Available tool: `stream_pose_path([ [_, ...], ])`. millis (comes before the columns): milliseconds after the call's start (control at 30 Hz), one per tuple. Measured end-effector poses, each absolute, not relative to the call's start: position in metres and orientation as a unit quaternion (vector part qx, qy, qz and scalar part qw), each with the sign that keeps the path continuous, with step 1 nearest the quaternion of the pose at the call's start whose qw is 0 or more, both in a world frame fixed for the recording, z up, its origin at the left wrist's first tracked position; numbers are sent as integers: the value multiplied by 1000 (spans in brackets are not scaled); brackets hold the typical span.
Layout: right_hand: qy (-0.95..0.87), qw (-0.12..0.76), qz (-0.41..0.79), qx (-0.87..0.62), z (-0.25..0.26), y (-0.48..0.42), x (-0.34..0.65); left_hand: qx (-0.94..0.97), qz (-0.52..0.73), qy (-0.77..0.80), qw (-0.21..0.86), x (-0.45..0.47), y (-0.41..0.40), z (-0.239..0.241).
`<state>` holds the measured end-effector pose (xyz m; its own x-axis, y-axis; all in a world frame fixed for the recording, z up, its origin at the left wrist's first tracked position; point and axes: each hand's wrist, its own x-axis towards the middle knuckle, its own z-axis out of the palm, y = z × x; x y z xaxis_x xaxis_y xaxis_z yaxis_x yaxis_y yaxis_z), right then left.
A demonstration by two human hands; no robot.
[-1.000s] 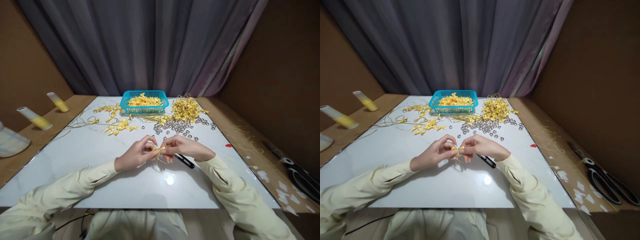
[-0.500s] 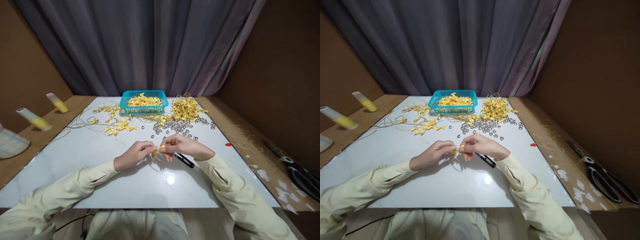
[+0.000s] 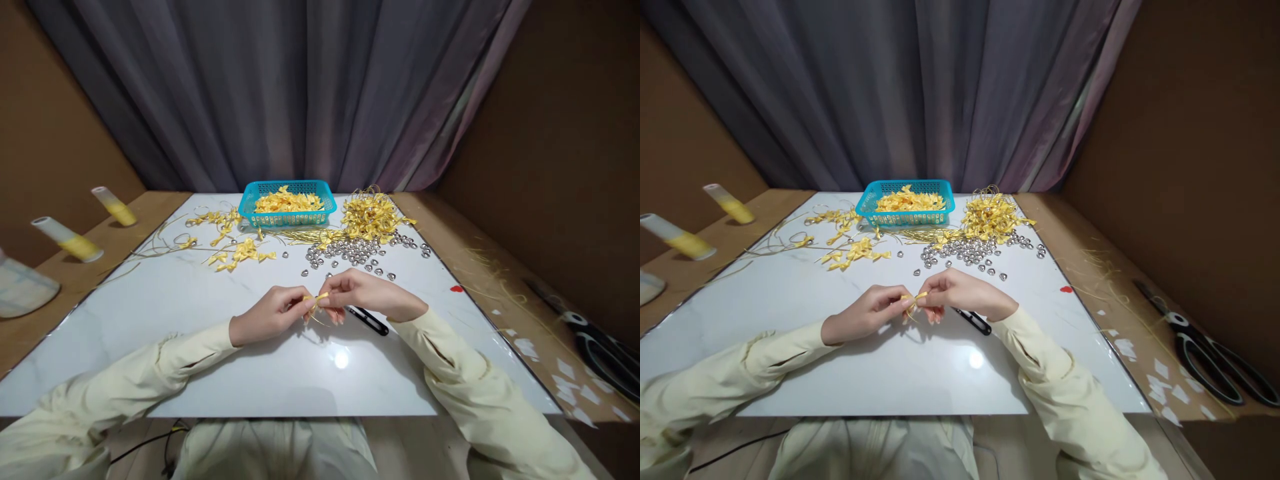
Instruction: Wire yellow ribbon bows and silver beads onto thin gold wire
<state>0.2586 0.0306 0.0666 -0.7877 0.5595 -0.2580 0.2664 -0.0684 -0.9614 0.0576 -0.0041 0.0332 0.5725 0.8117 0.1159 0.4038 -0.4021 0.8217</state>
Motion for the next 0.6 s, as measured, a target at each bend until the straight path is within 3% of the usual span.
stream_pose_path([
  [200, -693, 126, 630, -325, 50, 36, 256, 798, 281, 393, 360, 56, -2, 22],
  [367, -757, 285, 392, -438, 44, 35, 250, 756, 318, 441, 365, 56, 2, 11],
  [433, -773, 285, 345, -449, 44, 33, 248, 751, 332, 451, 350, 56, 3, 8],
  [600, -762, 244, 382, -462, 35, 29, 240, 763, 339, 451, 315, 57, 3, 4],
])
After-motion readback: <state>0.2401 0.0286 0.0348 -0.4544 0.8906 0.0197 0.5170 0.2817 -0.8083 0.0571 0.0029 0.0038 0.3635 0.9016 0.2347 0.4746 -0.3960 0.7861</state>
